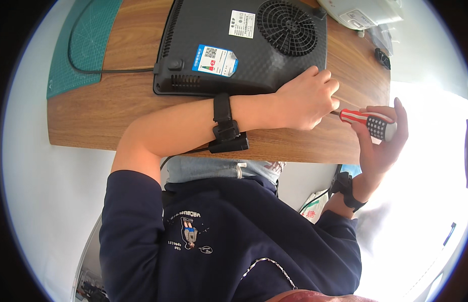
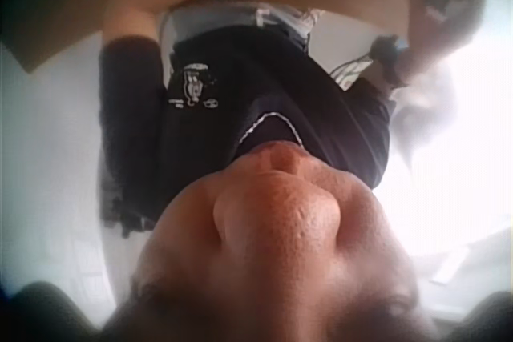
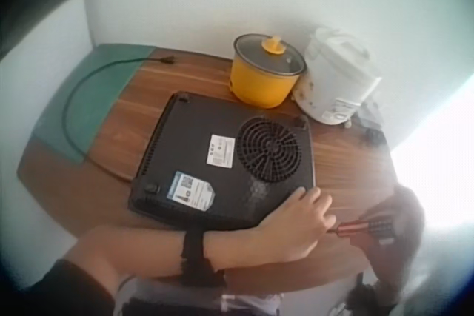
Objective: The person assembles an induction cooktop by connecting wires to the internal circuit board, installing a copper coil, and securing components with screws. They then place the top cover onto the unit and fasten it.
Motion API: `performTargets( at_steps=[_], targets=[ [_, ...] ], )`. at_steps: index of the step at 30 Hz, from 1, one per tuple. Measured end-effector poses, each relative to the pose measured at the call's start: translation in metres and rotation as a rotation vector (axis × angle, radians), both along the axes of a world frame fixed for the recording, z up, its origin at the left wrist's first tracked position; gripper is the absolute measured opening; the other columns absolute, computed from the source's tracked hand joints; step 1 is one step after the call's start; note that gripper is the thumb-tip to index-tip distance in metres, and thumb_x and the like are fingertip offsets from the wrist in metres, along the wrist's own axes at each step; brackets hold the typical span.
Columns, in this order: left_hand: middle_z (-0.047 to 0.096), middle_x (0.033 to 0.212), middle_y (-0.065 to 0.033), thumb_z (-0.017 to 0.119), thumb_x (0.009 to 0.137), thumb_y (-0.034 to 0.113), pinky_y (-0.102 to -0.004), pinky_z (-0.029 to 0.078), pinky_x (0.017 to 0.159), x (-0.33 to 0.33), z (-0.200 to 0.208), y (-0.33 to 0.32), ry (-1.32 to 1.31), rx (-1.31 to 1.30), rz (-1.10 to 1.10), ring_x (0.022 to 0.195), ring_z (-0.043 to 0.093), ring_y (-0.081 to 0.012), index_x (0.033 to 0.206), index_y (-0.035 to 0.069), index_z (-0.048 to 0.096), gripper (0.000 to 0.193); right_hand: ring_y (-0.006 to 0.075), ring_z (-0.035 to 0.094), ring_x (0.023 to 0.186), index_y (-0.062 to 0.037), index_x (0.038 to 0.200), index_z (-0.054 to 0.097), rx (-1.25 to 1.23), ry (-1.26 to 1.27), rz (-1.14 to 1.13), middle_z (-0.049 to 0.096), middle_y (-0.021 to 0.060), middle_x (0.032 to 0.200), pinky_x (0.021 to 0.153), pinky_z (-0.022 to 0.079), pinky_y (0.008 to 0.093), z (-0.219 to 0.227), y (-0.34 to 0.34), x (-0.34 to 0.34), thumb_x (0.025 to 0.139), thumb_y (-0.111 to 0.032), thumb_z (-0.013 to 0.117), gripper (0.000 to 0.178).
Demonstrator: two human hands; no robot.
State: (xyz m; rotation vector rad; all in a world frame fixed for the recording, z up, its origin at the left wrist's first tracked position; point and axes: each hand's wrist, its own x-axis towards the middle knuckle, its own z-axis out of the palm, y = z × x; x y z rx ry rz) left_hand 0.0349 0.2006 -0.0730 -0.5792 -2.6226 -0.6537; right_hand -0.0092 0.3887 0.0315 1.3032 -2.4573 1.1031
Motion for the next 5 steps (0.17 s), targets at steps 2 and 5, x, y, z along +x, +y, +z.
performTargets(
  at_steps=[2,5],
  targets=[
    [0.057,0.093,-0.0056,0.077,0.075,0.013,-0.0365,0.041,0.079,0.0008,-0.0012,-0.0019,0.002,0.000,0.011,0.096,0.055,-0.0233,0.077,0.011,0.069,0.008,0.0218,0.072,0.089,-0.0001,0.151,0.038,-0.055,-0.040,-0.067,0.067,0.0157,0.107,0.079,0.059,0.0313,-0.0064,-0.0067,-0.0024,0.081,0.003,0.084,0.084],
    [0.058,0.094,-0.0052,0.078,0.075,0.014,-0.0367,0.041,0.080,0.0013,-0.0010,0.0015,-0.020,0.022,0.024,0.096,0.055,-0.0233,0.079,0.012,0.070,0.009,0.0217,0.072,0.089,-0.0021,0.155,0.031,-0.113,-0.093,-0.128,0.066,0.0157,0.110,0.079,0.060,0.0305,-0.0113,-0.0072,-0.0061,0.082,-0.001,0.085,0.091]
  ],
)
